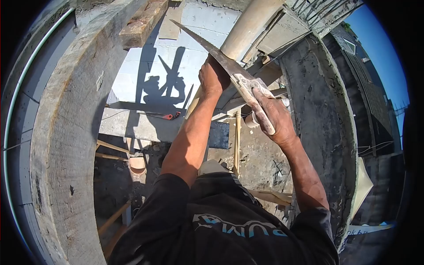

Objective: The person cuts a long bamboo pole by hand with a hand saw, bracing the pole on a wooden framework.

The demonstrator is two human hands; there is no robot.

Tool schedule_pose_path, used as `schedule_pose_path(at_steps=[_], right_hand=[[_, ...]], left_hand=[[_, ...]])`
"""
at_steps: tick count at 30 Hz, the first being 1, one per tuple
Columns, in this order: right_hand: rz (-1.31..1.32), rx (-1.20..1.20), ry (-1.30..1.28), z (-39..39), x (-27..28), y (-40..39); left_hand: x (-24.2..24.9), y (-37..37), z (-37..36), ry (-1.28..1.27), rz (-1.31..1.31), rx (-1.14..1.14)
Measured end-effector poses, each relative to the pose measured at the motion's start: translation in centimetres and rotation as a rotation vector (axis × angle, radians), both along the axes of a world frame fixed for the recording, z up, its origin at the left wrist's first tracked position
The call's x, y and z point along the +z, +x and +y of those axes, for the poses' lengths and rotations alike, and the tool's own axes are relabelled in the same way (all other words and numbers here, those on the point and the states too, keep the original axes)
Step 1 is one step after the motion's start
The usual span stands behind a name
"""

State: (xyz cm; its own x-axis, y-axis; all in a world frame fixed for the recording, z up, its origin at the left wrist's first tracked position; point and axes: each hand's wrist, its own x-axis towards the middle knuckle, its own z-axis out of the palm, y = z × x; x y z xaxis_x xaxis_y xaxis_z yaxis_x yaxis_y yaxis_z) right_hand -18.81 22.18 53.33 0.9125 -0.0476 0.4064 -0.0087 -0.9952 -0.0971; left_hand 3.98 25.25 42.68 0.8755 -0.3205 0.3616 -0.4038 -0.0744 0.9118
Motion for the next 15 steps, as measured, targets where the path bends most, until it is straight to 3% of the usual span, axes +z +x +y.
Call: schedule_pose_path(at_steps=[4,7,9,10,13,15], right_hand=[[0.2,-0.305,0.174,7.3,5.7,-0.5],[0.105,-0.209,0.068,9.4,6.0,-5.2],[0.183,-0.24,0.056,9.5,5.1,-9.8],[0.217,-0.254,0.042,9.0,4.9,-10.8],[0.11,-0.172,-0.073,7.5,4.6,-9.8],[0.097,-0.185,0.094,5.8,4.8,-2.9]], left_hand=[[2.0,0.3,0.2,0.05,-0.013,-0.054],[1.6,0.3,-0.1,0.065,0.008,-0.05],[1.0,0.5,-0.5,0.128,0.02,-0.037],[3.3,-0.3,0.9,0.187,0.029,-0.052],[2.7,-0.2,0.6,0.181,0.048,-0.046],[-0.2,-0.9,-0.2,0.095,0.068,-0.044]])
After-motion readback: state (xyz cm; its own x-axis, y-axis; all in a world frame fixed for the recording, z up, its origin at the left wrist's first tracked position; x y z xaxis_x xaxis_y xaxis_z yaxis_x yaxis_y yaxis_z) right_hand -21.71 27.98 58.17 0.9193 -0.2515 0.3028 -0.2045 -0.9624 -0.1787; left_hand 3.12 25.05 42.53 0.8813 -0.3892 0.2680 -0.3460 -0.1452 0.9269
